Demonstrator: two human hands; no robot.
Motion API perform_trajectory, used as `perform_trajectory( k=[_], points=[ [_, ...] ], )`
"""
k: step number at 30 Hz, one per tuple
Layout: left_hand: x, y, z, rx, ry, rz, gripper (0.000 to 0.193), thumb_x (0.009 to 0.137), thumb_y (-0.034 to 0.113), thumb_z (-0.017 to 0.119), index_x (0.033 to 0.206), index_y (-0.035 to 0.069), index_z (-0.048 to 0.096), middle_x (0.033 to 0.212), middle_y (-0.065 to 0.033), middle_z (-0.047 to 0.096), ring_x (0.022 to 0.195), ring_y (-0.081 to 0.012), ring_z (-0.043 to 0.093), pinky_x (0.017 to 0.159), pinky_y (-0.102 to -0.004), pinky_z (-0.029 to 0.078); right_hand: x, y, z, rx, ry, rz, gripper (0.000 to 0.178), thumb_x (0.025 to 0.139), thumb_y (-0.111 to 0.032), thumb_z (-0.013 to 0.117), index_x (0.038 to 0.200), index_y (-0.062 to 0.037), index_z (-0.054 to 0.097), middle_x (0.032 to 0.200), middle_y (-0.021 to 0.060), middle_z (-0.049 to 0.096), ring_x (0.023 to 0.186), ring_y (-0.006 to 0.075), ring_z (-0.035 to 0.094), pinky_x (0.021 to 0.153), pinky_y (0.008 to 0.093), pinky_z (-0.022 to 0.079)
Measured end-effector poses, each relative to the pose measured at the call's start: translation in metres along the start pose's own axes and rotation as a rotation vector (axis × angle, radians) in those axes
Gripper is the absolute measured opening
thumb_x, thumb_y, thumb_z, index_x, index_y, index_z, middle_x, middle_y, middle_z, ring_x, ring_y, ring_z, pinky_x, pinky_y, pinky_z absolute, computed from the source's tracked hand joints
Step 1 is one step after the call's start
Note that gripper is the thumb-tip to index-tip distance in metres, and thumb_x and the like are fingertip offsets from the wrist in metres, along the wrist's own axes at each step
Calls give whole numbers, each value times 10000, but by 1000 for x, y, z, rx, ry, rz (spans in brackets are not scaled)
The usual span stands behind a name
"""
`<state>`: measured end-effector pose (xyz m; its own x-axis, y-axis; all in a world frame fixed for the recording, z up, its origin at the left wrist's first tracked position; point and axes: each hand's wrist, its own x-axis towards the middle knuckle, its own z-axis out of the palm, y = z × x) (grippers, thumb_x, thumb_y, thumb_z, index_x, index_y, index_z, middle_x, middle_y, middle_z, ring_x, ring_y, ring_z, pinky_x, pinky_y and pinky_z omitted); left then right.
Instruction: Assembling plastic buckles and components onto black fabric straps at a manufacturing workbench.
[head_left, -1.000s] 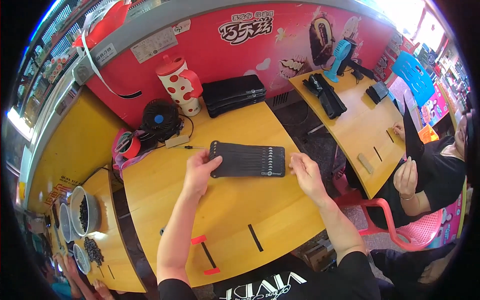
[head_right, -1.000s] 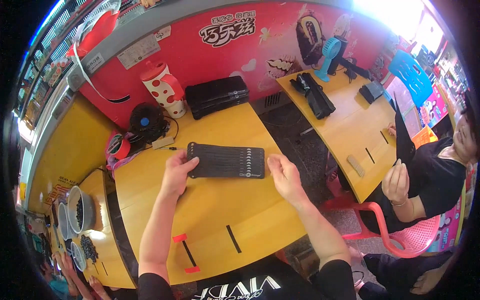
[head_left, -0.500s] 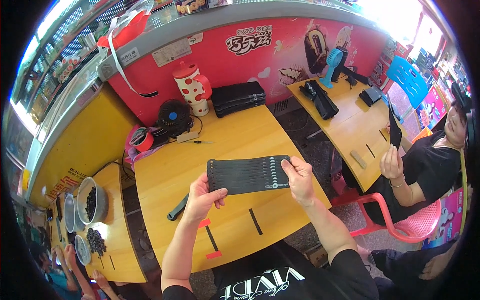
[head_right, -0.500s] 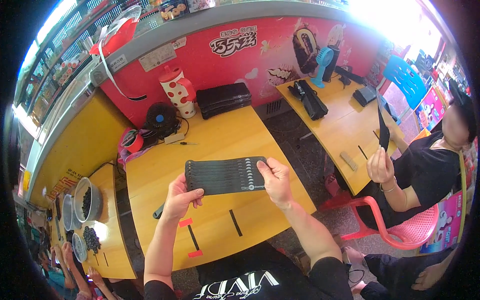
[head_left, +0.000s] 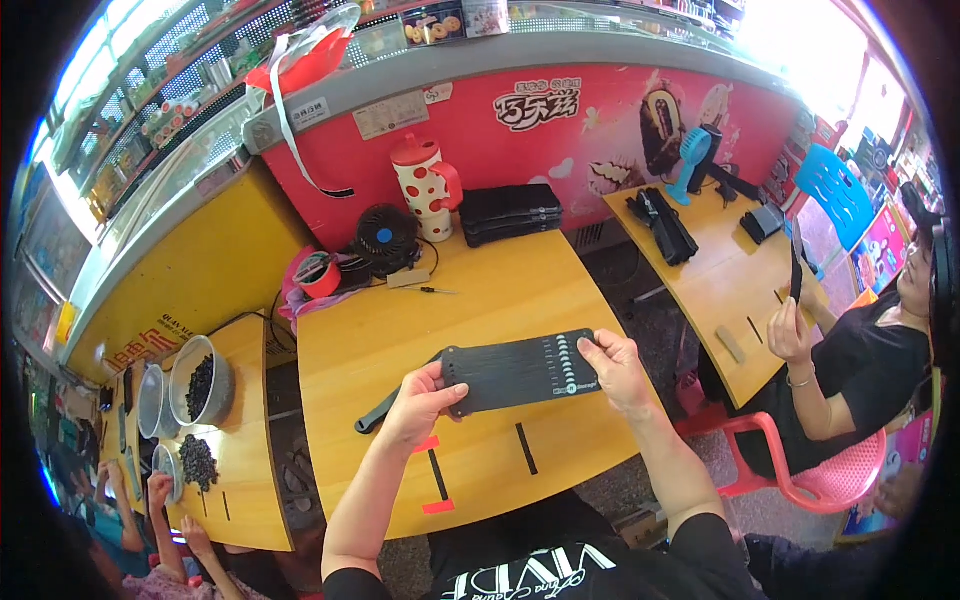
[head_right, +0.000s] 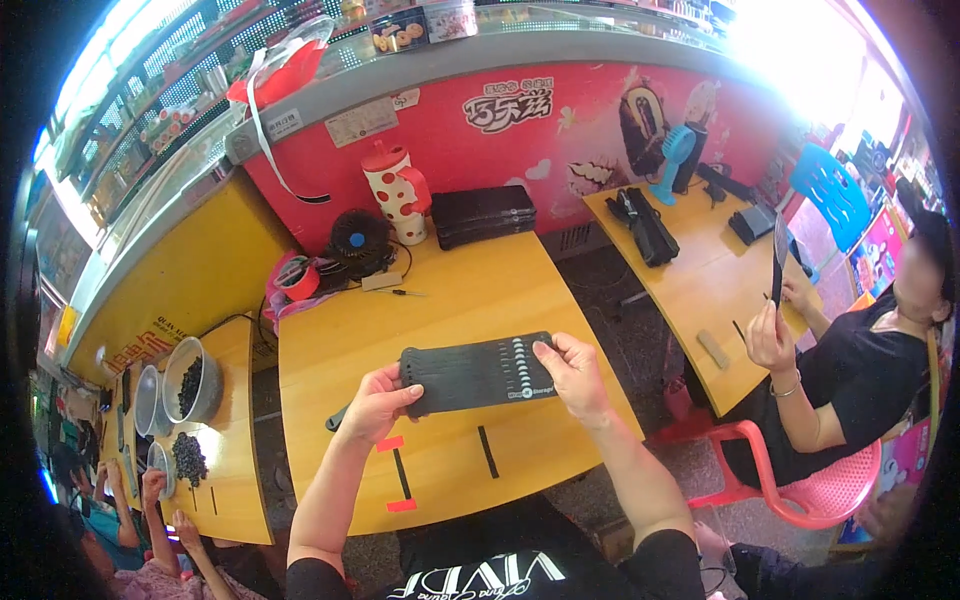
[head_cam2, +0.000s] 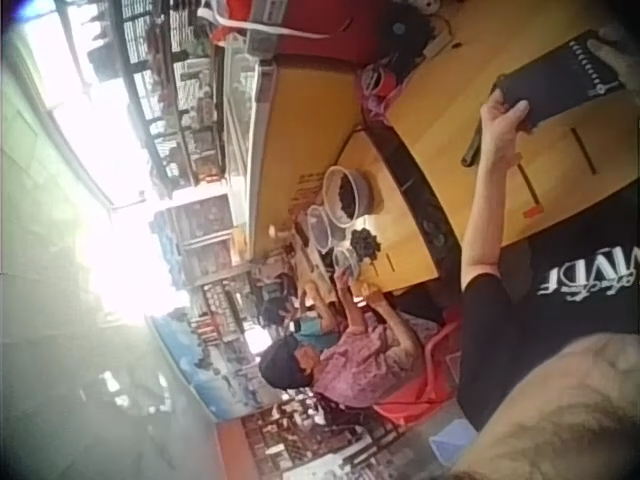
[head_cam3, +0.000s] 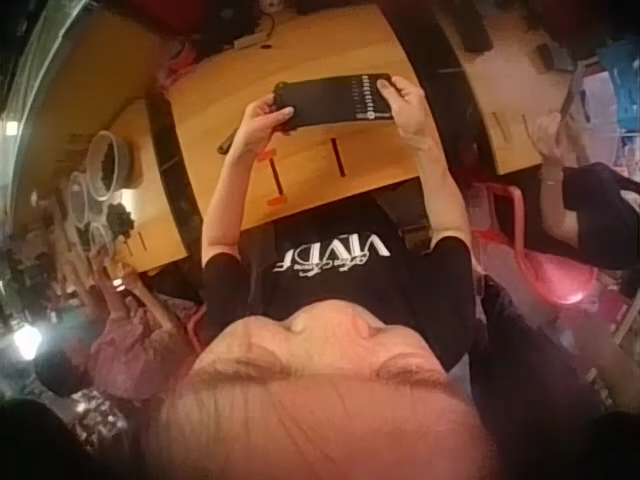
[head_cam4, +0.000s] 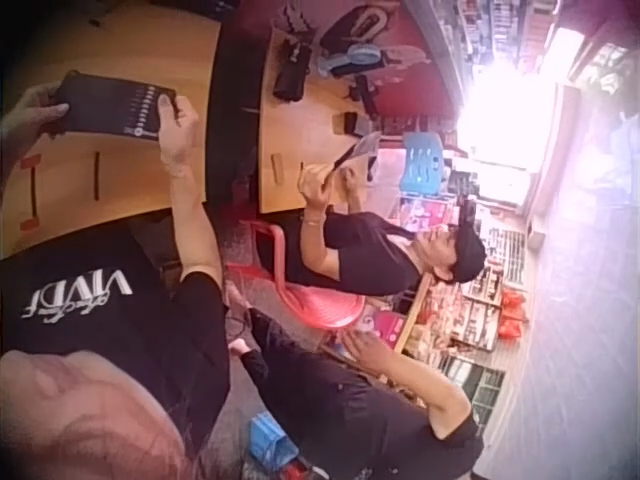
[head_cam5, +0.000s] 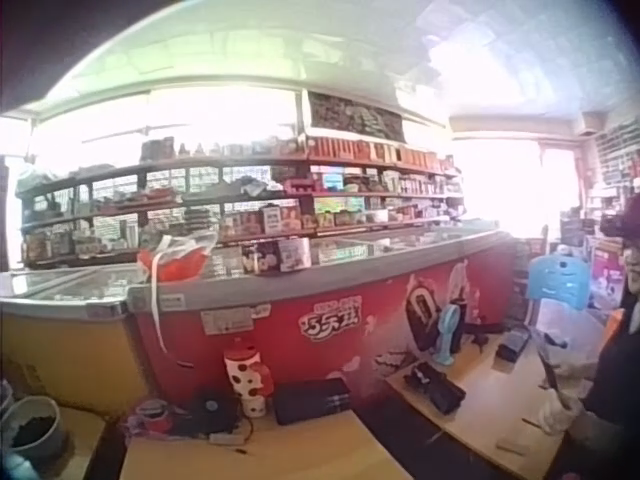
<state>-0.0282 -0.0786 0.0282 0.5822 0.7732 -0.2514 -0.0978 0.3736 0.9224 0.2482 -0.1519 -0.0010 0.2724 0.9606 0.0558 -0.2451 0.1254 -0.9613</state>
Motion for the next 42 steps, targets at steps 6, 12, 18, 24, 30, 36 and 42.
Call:
perform_trajectory(
  k=[6, 12, 18, 24, 30, 36, 42],
  points=[
    [16, 0, -9, -32, -101, -100, 278, 868, 13, 615, 1135, -48, 571, 907, -122, 681, 687, -176, 671, 530, -244, 506, 15, -22, -20, 12, -265, 224, 179, 914, -32, 591, 1085, 19, 602, 924, 45, 683, 820, 79, 643, 746, 224, 528],
    [56, 8, -12, 43, -101, 20, 214, 876, 37, 627, 1088, 12, 642, 897, -62, 684, 731, -131, 646, 589, -243, 516, 57, -18, -43, -98, -262, 25, 204, 850, 64, 602, 1034, 2, 664, 939, 31, 695, 842, 90, 642, 772, 240, 510],
    [85, 4, -4, 82, -45, 99, 140, 902, 85, 627, 1028, 60, 683, 918, -34, 692, 708, -119, 654, 522, -228, 505, 83, -24, -43, -174, -167, -217, 194, 847, 115, 580, 969, 3, 684, 839, -3, 658, 799, 62, 592, 756, 223, 472],
    [110, 21, 4, 599, 149, 323, 241, 855, 10, 601, 1072, 78, 683, 872, -96, 681, 715, -231, 667, 558, -295, 511, 100, -19, -55, -180, -202, -420, 320, 743, 167, 583, 921, -62, 718, 1196, 119, 579, 1087, 196, 554, 889, 274, 422],
    [124, -19, -18, 965, 68, 584, 442, 754, -95, 536, 1120, 105, 683, 781, -142, 577, 720, -315, 587, 637, -370, 476, 114, -2, -68, -836, -181, -514, 500, 571, 189, 477, 869, -114, 740, 1321, 131, 549, 1211, 290, 475, 969, 346, 370],
    [131, -17, -19, 910, 4, 372, 356, 784, -43, 585, 1096, 93, 690, 866, -144, 601, 780, -273, 601, 673, -373, 476, 116, 34, -84, -664, -194, -346, 389, 669, 157, 525, 943, -51, 706, 1199, 115, 620, 1085, 226, 547, 982, 324, 394],
    [152, 14, -8, 186, -8, -34, 174, 942, 160, 588, 914, 10, 672, 832, -103, 692, 597, -131, 621, 487, -233, 438, 137, 33, -80, -139, 27, -128, 108, 940, -26, 557, 1011, 6, 632, 875, -22, 647, 801, 47, 578, 748, 217, 464]
  ],
)
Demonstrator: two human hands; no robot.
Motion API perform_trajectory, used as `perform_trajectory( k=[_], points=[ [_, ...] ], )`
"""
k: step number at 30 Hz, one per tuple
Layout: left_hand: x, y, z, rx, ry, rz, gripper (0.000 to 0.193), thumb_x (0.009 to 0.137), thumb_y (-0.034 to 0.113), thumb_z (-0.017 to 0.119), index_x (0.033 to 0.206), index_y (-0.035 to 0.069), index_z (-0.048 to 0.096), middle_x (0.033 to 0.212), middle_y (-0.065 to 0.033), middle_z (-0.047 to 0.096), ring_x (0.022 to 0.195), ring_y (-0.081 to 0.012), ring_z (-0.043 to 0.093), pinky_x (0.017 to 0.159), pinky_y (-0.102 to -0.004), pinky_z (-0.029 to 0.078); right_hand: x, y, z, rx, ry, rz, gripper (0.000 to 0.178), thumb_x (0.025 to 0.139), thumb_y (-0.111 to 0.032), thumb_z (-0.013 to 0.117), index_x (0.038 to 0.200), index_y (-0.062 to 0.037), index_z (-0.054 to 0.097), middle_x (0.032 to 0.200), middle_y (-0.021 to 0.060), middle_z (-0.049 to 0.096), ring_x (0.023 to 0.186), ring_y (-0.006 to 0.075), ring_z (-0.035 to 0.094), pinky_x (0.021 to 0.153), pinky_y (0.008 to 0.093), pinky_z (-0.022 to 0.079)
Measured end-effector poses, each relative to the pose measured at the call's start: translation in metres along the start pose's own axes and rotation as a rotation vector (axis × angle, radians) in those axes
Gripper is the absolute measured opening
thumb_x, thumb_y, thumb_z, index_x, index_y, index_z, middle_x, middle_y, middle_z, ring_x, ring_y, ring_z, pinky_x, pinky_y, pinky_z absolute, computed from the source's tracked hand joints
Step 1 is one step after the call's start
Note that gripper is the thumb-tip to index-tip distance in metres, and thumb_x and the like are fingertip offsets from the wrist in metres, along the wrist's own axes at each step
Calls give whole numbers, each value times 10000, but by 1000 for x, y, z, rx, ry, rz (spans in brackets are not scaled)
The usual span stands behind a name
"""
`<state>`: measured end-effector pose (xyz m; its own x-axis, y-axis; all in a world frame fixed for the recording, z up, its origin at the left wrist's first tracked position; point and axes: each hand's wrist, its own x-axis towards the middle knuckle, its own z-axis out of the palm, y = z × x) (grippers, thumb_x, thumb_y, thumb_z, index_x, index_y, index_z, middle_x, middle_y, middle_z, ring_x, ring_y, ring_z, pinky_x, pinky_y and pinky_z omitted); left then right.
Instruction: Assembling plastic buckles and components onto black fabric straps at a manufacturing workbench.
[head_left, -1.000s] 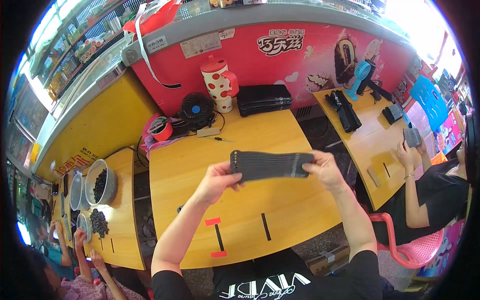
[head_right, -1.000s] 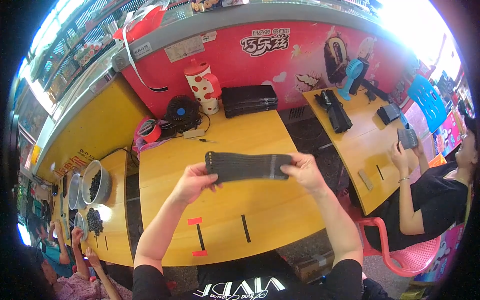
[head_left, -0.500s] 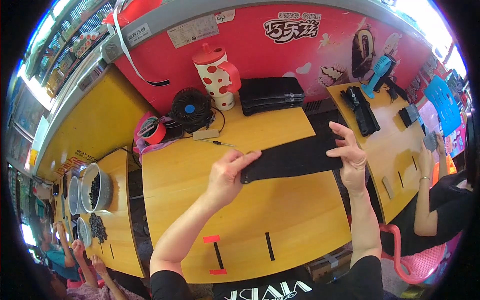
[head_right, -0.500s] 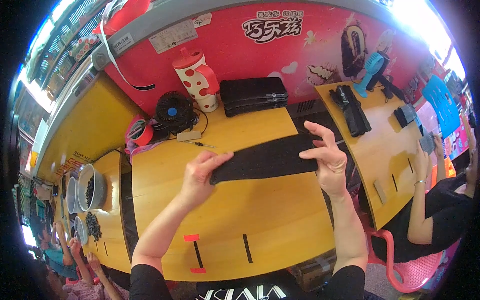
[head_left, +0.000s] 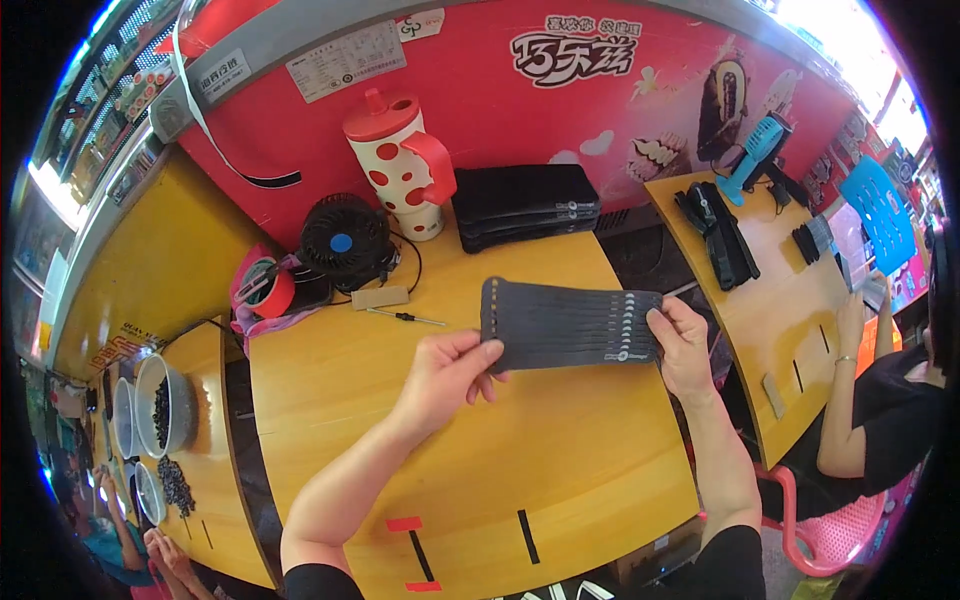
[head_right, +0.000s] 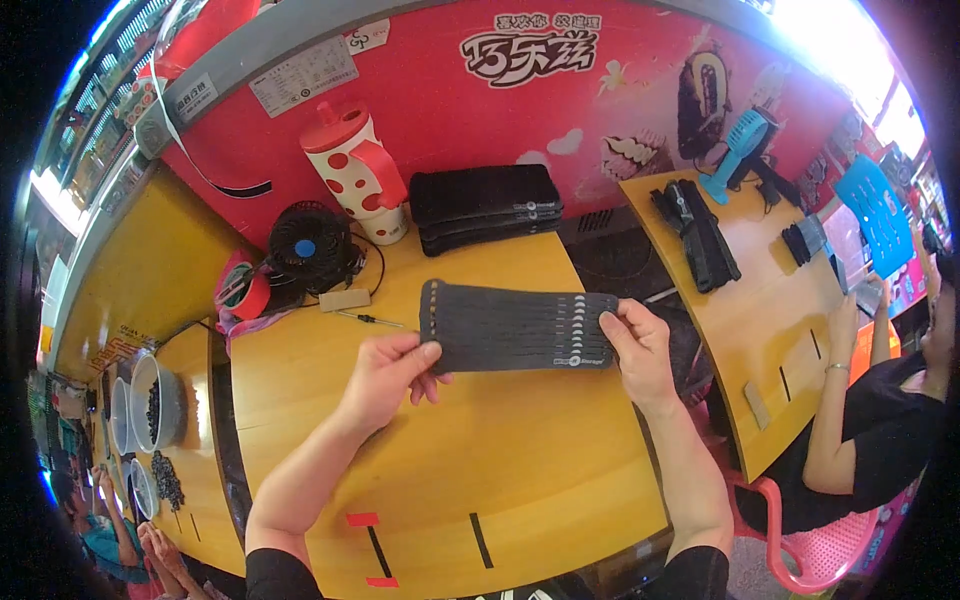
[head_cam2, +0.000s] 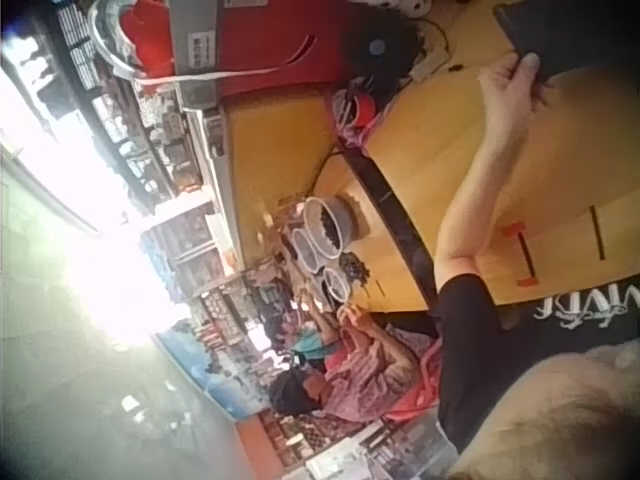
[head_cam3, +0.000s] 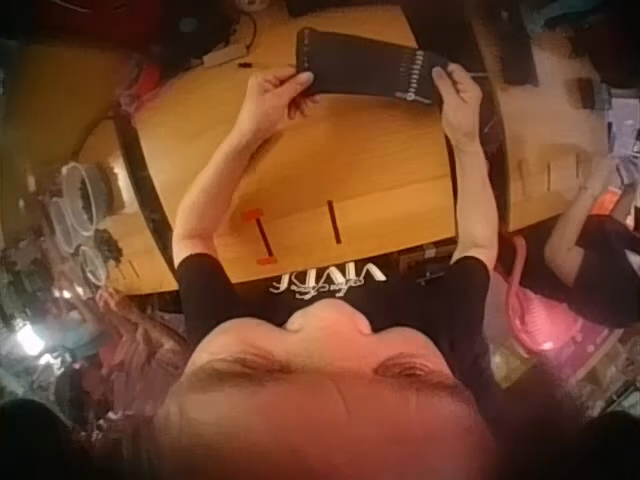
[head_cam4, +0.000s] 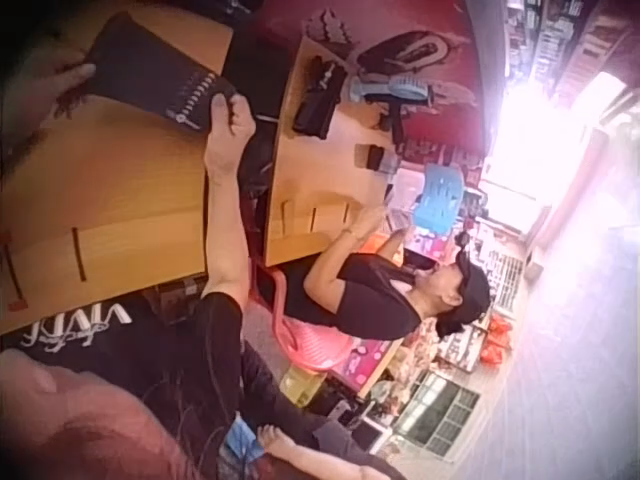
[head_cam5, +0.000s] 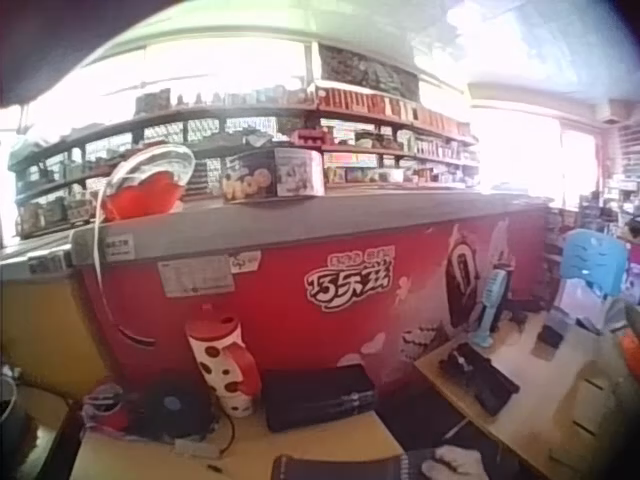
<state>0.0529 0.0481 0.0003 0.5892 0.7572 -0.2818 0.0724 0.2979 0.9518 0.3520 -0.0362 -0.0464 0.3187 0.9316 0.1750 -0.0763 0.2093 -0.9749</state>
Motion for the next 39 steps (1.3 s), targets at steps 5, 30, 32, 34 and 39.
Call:
perform_trajectory(
  k=[5, 30, 32, 34, 39],
  points=[
    [44, 26, -6, -144, 129, -39, 238, 963, 229, 577, 866, 21, 638, 756, -70, 678, 510, -102, 587, 423, -212, 394, 38, -35, 13, 20, -43, 338, 124, 937, -150, 591, 1014, -59, 625, 805, -32, 645, 619, 21, 553, 455, 193, 386],
    [134, 33, -21, -472, 512, 260, 177, 881, 172, 688, 985, 36, 647, 733, -69, 666, 487, -122, 570, 400, -225, 333, 221, -1, 48, -113, 80, 81, 113, 877, -78, 660, 946, 11, 673, 760, 31, 659, 573, 73, 561, 474, 210, 386],
    [135, 33, -21, -445, 537, 260, 163, 881, 174, 688, 969, 40, 655, 711, -61, 658, 476, -116, 558, 398, -222, 328, 223, 3, 49, -132, 79, 92, 119, 879, -80, 658, 954, 12, 673, 757, 31, 658, 569, 76, 560, 473, 209, 386],
    [138, 33, -20, -425, 574, 236, 147, 879, 171, 689, 949, 45, 665, 673, -44, 639, 453, -111, 526, 399, -226, 324, 224, 8, 50, -126, 120, 83, 129, 880, -97, 660, 950, 9, 675, 733, 26, 649, 530, 73, 531, 450, 215, 370],
    [140, 32, -26, -407, 603, 201, 154, 869, 172, 700, 952, 52, 650, 631, -28, 596, 438, -111, 491, 394, -229, 313, 219, 7, 54, -239, 124, 101, 162, 868, -130, 679, 949, 10, 674, 709, 24, 634, 499, 73, 498, 439, 220, 368]
  ],
)
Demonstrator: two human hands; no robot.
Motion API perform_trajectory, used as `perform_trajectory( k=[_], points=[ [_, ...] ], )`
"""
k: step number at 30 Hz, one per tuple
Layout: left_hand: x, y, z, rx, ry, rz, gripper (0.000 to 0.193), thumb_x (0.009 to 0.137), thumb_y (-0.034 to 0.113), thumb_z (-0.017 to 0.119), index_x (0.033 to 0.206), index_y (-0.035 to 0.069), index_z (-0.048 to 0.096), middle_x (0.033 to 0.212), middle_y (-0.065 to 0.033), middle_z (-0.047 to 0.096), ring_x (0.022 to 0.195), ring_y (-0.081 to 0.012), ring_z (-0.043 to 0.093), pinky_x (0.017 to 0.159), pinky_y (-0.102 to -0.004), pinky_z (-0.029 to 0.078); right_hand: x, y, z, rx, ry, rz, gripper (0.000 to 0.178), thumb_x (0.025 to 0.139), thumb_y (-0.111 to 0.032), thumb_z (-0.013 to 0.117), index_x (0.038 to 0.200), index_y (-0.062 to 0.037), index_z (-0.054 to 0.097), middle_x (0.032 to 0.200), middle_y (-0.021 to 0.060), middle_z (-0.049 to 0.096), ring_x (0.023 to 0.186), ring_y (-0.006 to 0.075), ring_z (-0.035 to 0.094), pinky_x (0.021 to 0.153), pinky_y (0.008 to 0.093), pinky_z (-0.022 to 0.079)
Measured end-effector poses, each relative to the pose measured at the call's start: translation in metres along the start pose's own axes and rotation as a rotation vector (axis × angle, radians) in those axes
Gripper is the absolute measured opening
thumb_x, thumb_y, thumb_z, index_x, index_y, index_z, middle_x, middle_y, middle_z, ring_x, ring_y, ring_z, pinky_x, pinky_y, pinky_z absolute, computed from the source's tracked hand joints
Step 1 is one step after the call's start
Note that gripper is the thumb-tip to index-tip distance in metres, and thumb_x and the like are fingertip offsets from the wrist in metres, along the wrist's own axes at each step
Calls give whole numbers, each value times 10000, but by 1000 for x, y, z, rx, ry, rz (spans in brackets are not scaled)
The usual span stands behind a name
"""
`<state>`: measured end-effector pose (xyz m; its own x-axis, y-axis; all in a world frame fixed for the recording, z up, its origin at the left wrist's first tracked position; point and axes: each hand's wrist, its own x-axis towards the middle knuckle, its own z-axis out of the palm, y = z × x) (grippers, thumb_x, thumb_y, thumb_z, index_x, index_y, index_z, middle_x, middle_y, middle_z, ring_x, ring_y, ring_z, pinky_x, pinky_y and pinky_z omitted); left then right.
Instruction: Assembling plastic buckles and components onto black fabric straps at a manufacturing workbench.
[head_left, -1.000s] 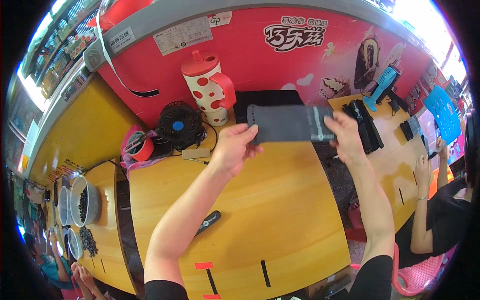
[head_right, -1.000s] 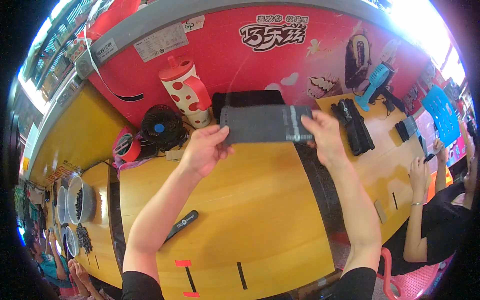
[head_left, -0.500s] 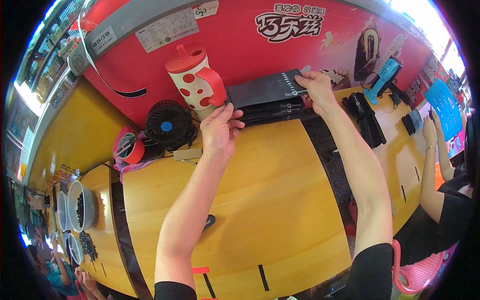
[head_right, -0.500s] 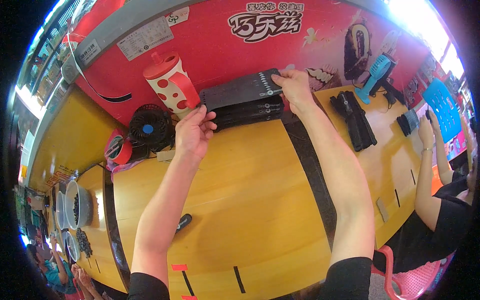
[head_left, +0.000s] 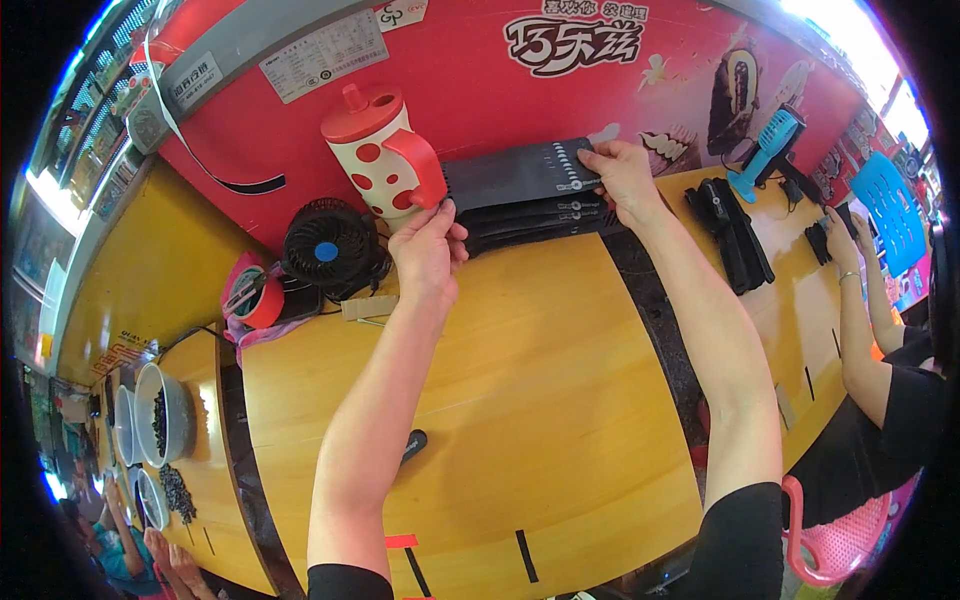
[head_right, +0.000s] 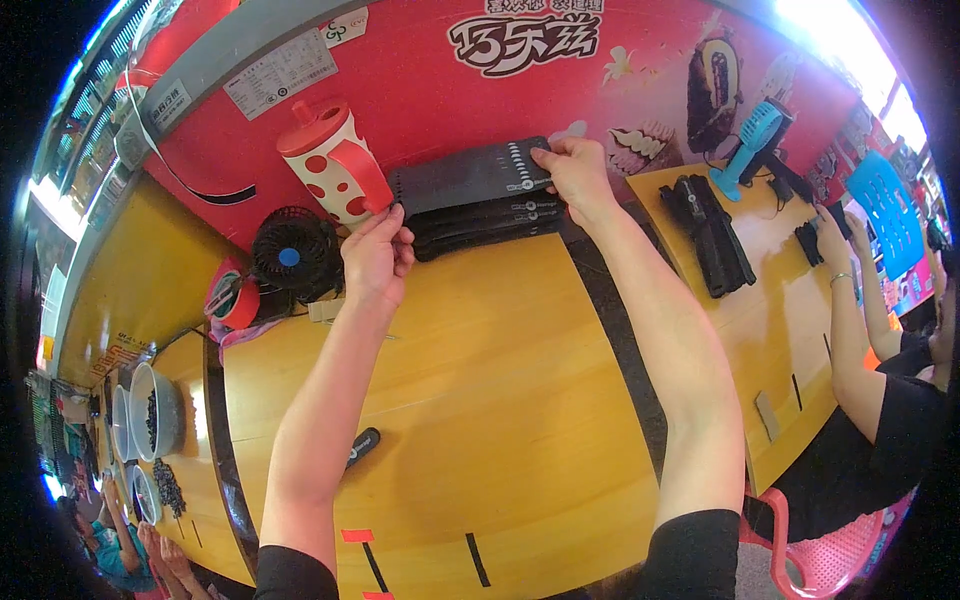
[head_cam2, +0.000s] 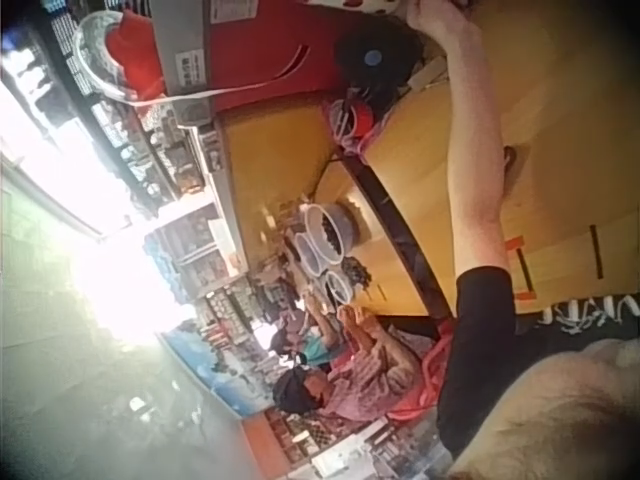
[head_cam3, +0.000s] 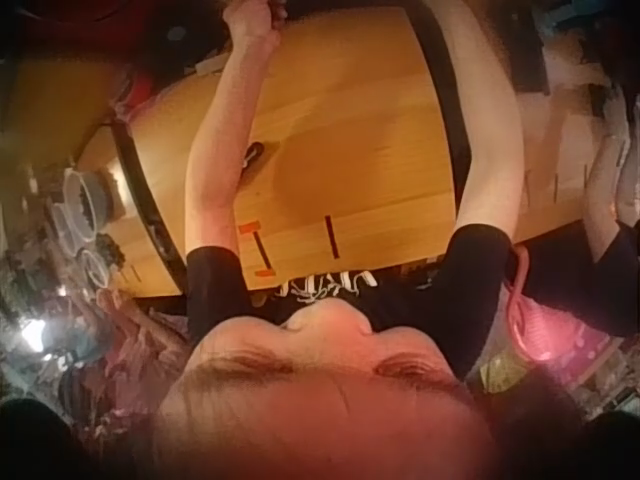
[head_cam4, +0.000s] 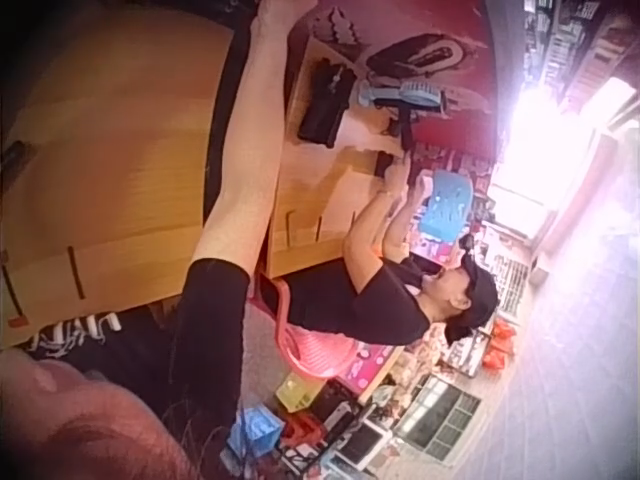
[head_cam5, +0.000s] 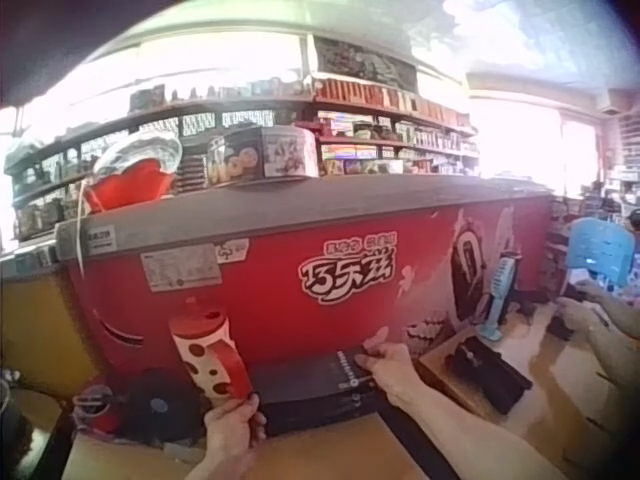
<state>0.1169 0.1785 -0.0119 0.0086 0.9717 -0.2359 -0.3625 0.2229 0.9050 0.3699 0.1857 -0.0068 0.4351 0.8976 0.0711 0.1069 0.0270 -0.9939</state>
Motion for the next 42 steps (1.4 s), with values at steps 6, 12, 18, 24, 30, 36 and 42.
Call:
perform_trajectory(
  k=[6, 12, 18, 24, 30, 36, 42],
  points=[
    [2, -3, -1, 48, 8, -20, 198, 862, 166, 707, 991, 41, 625, 619, -17, 569, 441, -105, 475, 387, -225, 307, 1, 6, -1, -43, 26, 14, 182, 855, -142, 695, 949, 11, 670, 705, 22, 629, 494, 74, 490, 433, 222, 365],
    [2, -1, 0, 43, -9, -7, 216, 858, 155, 707, 1009, 26, 621, 620, -19, 573, 436, -106, 476, 387, -215, 314, 1, 8, -5, -59, 10, 25, 176, 853, -145, 699, 936, 6, 668, 726, 19, 633, 548, 80, 524, 458, 228, 379],
    [2, 0, -1, 49, -39, 25, 186, 863, 158, 703, 991, 43, 633, 615, -18, 573, 438, -104, 480, 386, -210, 314, -1, 6, -6, -102, -2, -15, 151, 867, -154, 688, 938, -23, 663, 748, 14, 639, 609, 74, 554, 470, 222, 387],
    [4, -8, -6, -59, -140, 36, 166, 874, 179, 701, 992, 73, 653, 618, -22, 598, 424, -93, 483, 373, -206, 298, -9, -3, -9, 60, -40, -99, 135, 891, -100, 641, 981, -4, 610, 753, 42, 638, 597, 85, 563, 501, 235, 423],
    [-26, -5, 2, -54, -265, -31, 186, 897, 187, 672, 1046, 80, 637, 633, -31, 626, 433, -97, 519, 369, -205, 306, -38, -23, -39, 336, -75, -413, 132, 895, -37, 610, 1022, -10, 589, 886, 26, 651, 761, 78, 595, 659, 222, 467],
    [-61, 6, -12, -278, -696, -160, 242, 943, 159, 592, 1158, 50, 605, 909, -106, 694, 697, -163, 651, 553, -242, 479, -110, -25, -119, -25, -279, -480, 259, 762, 143, 507, 929, -11, 633, 1087, 113, 643, 992, 160, 607, 877, 295, 470],
    [-80, -14, -44, 5, -513, -195, 412, 862, -34, 618, 1264, -12, 532, 905, -53, 678, 698, -93, 630, 516, -218, 472, -164, 1, -111, -176, -425, -469, 307, 665, 194, 480, 808, -16, 653, 1194, 126, 609, 1111, 232, 574, 958, 339, 438]
  ],
)
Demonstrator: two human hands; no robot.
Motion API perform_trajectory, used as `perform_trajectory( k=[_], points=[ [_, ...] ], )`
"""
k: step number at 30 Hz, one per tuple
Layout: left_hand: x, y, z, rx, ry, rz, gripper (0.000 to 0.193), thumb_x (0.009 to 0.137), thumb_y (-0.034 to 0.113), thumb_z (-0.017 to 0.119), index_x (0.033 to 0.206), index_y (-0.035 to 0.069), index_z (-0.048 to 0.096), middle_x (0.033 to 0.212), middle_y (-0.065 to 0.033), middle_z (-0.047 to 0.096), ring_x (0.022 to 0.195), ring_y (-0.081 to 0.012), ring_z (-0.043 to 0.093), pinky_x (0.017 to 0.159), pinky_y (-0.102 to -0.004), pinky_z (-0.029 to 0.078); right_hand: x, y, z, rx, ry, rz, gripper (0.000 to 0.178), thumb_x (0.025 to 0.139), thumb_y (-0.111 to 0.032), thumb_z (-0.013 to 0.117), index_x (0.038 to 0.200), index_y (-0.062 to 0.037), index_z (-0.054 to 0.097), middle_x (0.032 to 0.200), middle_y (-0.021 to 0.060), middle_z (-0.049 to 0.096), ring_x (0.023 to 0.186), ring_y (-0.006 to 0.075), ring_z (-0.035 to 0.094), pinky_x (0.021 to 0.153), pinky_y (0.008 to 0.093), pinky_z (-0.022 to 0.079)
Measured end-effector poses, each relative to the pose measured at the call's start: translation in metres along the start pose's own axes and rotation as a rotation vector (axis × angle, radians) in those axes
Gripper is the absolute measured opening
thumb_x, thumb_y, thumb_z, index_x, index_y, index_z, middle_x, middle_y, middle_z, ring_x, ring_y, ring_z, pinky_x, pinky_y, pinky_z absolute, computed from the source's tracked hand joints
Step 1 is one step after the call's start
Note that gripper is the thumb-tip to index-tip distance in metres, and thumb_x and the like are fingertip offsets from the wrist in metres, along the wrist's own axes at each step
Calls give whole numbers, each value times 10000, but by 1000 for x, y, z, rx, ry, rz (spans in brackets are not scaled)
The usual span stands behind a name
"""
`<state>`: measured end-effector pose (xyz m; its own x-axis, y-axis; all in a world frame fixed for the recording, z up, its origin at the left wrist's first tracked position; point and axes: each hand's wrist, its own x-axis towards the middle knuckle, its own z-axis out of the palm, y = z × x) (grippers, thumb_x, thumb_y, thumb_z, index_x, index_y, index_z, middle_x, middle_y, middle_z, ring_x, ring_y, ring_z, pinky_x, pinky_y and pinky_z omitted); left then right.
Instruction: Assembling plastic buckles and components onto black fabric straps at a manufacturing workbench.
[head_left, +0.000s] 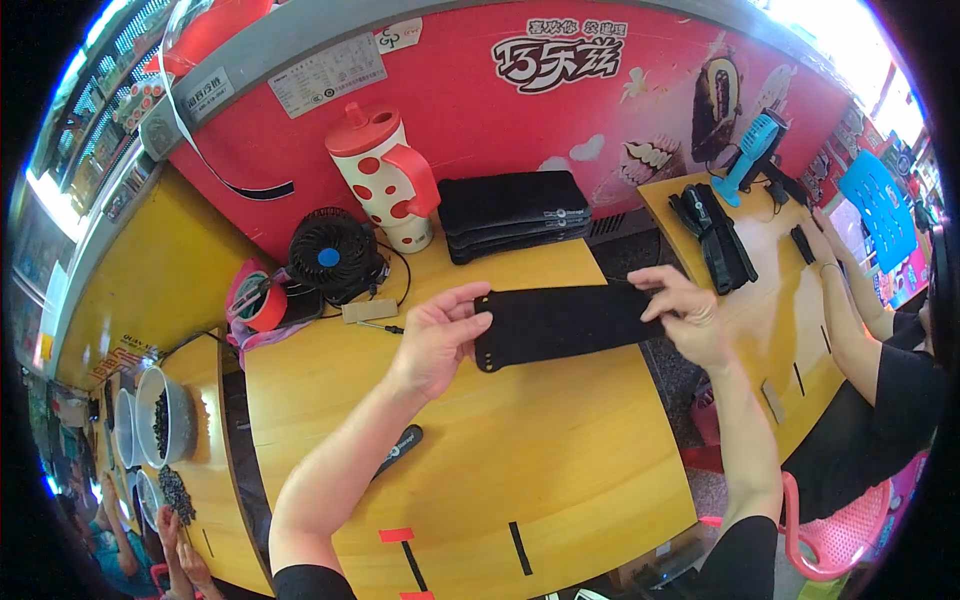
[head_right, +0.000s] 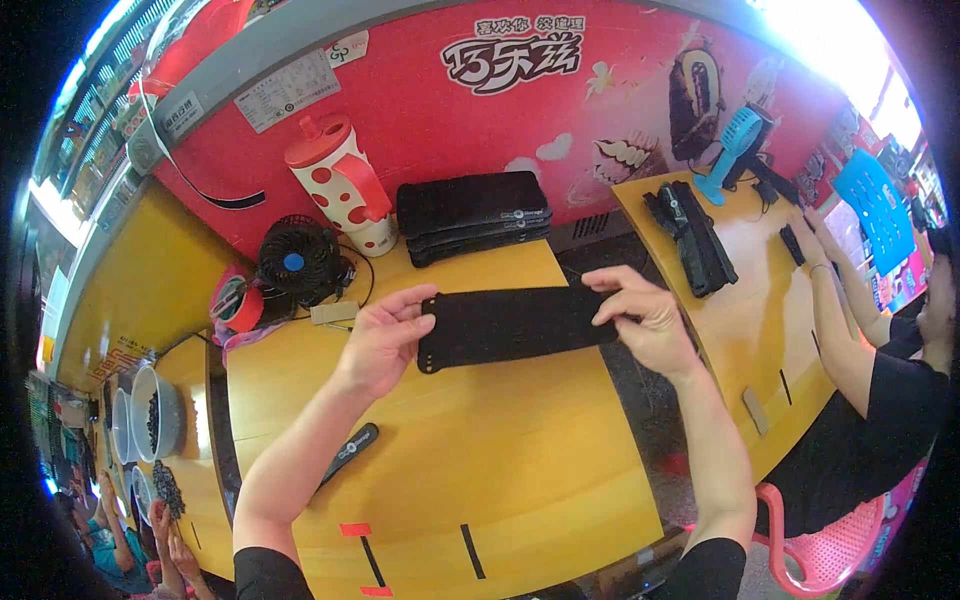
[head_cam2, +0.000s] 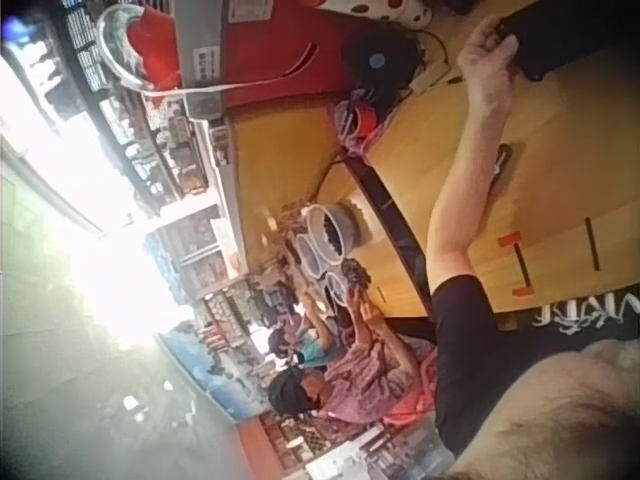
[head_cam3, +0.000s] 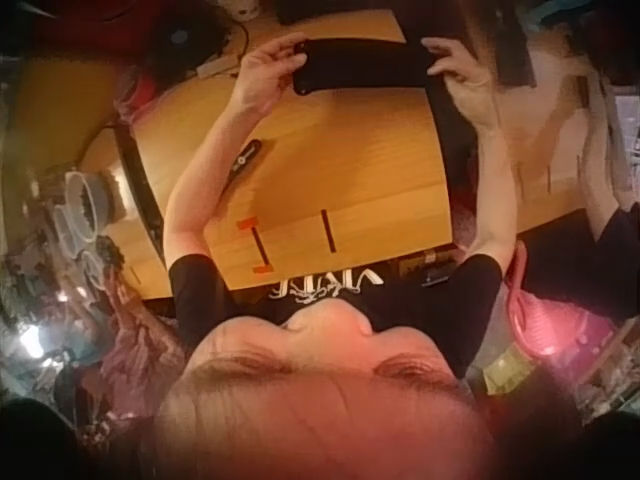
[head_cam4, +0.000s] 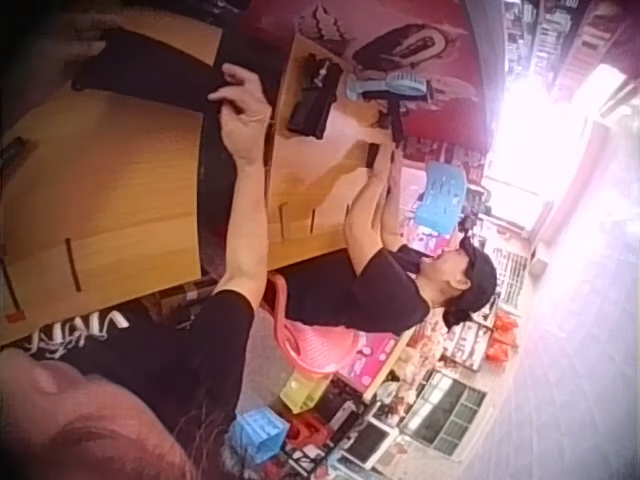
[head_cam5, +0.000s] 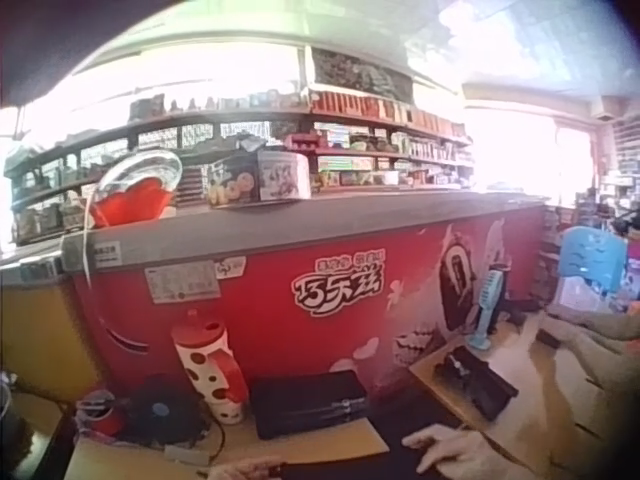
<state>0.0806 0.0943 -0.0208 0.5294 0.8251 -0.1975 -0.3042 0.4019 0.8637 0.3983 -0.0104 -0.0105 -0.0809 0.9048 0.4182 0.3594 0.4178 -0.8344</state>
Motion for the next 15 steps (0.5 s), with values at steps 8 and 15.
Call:
perform_trajectory(
  k=[8, 15],
  points=[
    [-1, 5, -5, 107, 100, 94, 365, 858, -29, 625, 1216, 0, 562, 951, -37, 687, 712, -67, 625, 513, -188, 438, -1, 6, 17, 249, 185, 448, 226, 844, 97, 527, 925, -36, 690, 1080, 73, 648, 913, 129, 612, 796, 275, 491],
    [24, 24, 12, -76, 107, 114, 294, 867, 66, 679, 1156, 76, 625, 945, 13, 690, 706, -28, 605, 516, -157, 403, 32, 11, 16, 423, 388, 217, 194, 829, 62, 636, 1010, -5, 657, 847, 10, 639, 755, 45, 572, 666, 192, 449]
  ],
)
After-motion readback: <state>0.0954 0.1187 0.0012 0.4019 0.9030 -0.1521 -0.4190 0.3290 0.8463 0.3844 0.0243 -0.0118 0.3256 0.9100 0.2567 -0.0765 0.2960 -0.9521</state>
